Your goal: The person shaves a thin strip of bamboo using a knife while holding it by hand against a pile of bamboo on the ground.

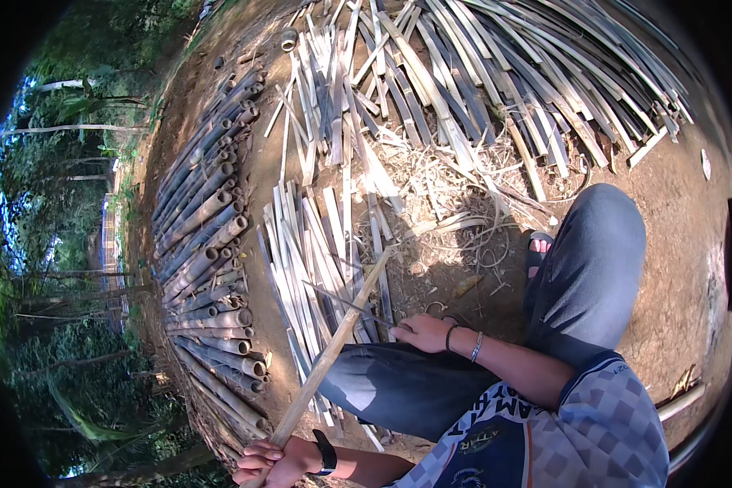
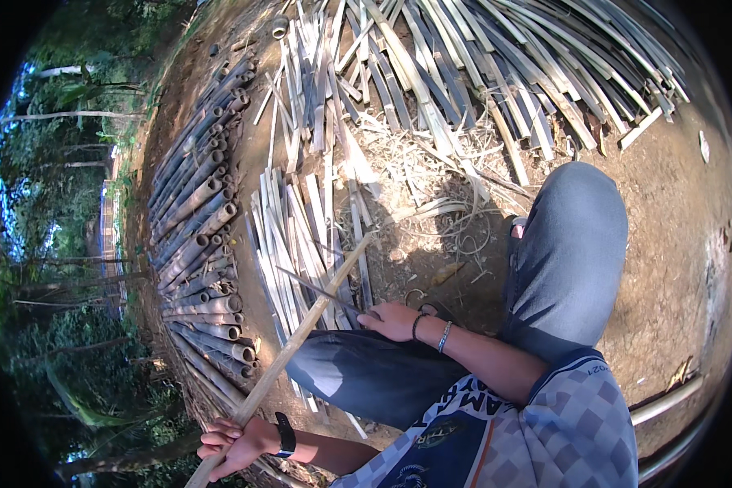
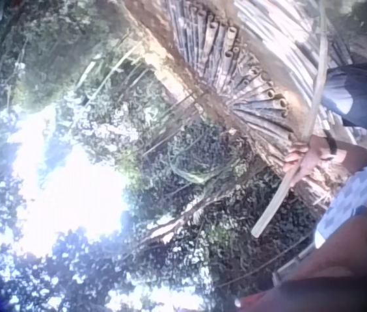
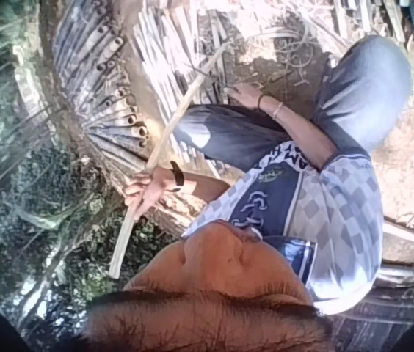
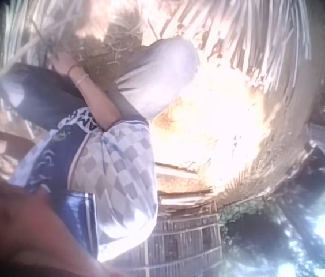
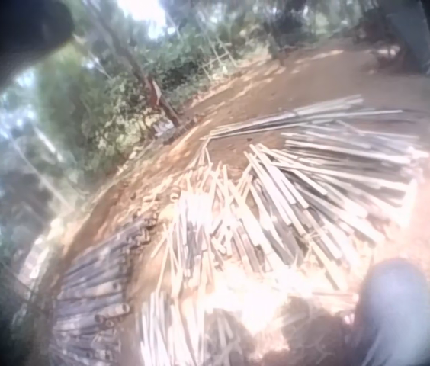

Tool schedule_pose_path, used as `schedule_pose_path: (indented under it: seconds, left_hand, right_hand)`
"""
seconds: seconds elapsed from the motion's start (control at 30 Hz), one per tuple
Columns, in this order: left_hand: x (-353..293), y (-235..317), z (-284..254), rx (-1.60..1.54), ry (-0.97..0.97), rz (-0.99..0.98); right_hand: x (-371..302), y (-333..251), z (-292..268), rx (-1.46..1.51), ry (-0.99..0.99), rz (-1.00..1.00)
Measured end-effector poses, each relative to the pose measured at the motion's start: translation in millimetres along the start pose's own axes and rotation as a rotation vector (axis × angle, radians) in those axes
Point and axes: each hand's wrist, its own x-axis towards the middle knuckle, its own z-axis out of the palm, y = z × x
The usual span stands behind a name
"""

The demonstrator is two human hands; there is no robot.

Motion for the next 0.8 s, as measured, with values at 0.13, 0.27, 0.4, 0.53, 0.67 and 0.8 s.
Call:
schedule_pose_path:
  seconds: [0.13,0.27,0.4,0.53,0.67,0.8]
  left_hand:
    - [6.1,-1.7,-6.0,-0.038,-0.070,0.000]
    - [6.1,-1.0,-1.3,-0.045,-0.081,-0.025]
    - [2.5,0.0,4.1,-0.124,-0.106,-0.009]
    - [2.0,2.7,10.0,-0.122,-0.115,-0.002]
    - [2.7,1.0,10.1,-0.061,-0.135,-0.016]
    - [4.7,-1.9,5.9,-0.087,-0.139,0.001]
  right_hand:
    - [-13.5,-31.9,-4.8,-0.023,-0.168,-0.160]
    - [15.2,11.7,-13.6,-0.002,0.071,0.262]
    - [10.3,17.7,-20.6,0.130,0.097,0.335]
    - [-0.5,-3.7,-0.9,-0.002,0.030,-0.104]
    - [12.1,13.8,-15.5,-0.061,0.061,0.054]
    - [14.7,35.2,-19.0,0.163,0.136,0.443]
